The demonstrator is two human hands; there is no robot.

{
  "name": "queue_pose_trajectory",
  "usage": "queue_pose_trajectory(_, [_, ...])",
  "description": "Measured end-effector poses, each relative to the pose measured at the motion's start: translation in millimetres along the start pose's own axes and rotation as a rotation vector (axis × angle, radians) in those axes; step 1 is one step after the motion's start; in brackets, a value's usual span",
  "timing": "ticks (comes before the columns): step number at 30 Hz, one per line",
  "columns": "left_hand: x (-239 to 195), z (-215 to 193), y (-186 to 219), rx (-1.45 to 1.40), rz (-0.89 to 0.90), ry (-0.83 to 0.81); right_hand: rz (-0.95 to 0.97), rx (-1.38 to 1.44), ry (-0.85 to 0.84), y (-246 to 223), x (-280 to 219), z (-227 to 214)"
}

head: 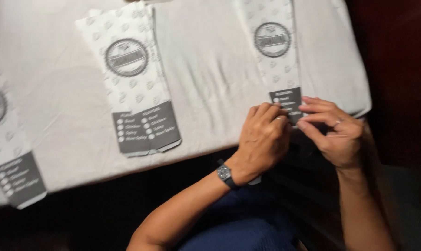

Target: The person folds printed paper wrappers into small rectangular packets and arranges them on a table. They then apply glue from a bottle to the edges of the packets to seal them. The wrappers are branded with a Shawarma logo and flavor options.

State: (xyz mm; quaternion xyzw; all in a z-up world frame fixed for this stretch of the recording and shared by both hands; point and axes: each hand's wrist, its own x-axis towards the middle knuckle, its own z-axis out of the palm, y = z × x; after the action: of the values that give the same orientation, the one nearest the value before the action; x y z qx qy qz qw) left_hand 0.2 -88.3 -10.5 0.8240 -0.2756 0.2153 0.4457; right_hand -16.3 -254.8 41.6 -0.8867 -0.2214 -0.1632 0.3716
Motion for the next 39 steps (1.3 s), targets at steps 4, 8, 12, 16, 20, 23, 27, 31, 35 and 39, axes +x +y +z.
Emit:
queue_pose_trajectory(4, [2.7, 3.2, -0.7, -0.069, -0.157, -0.077, 0.119, 0.046, 0.002, 6.4, -3.8, 0.9])
queue_pose_trajectory(8, [1.8, 7.5, -5.6, -0.195, -0.249, -0.176, 0.177, 0.097, -0.037, 8.7, -3.6, -4.2])
queue_pose_trajectory(12, [-2.8, 13.0, -0.1, -0.118, -0.215, -0.127, 0.242, -0.021, 0.07, 5.9, -10.9, 5.0])
queue_pose_trajectory(16, [-7.7, 15.2, 8.0, 0.103, -0.039, -0.034, -0.068, -0.124, -0.016, 7.1, -9.0, 21.4])
queue_pose_trajectory(20, [-10.3, 12.4, 7.8, 0.243, 0.159, 0.119, -0.135, -0.193, -0.029, 6.7, -9.7, 24.8])
queue_pose_trajectory(23, [-13.3, 11.4, 4.1, 0.223, 0.17, 0.096, -0.154, -0.196, -0.042, 6.4, -8.2, 21.4])
queue_pose_trajectory(27, [-16.8, -9.0, -3.0, 0.211, 0.208, 0.025, -0.137, -0.228, -0.041, 1.9, -4.3, 13.0])
queue_pose_trajectory(31, [-26.3, -60.7, -20.4, 0.347, 0.173, -0.097, -0.08, -0.276, 0.012, 17.7, -7.2, 1.8])
queue_pose_trajectory(35, [-35.2, -139.6, -46.9, 0.632, -0.157, -0.086, -0.071, -0.322, 0.063, 46.5, -9.6, -19.2])
queue_pose_trajectory(39, [-41.4, -142.7, -52.7, 0.716, -0.312, -0.26, -0.059, -0.338, 0.136, 47.1, -10.8, -24.6])
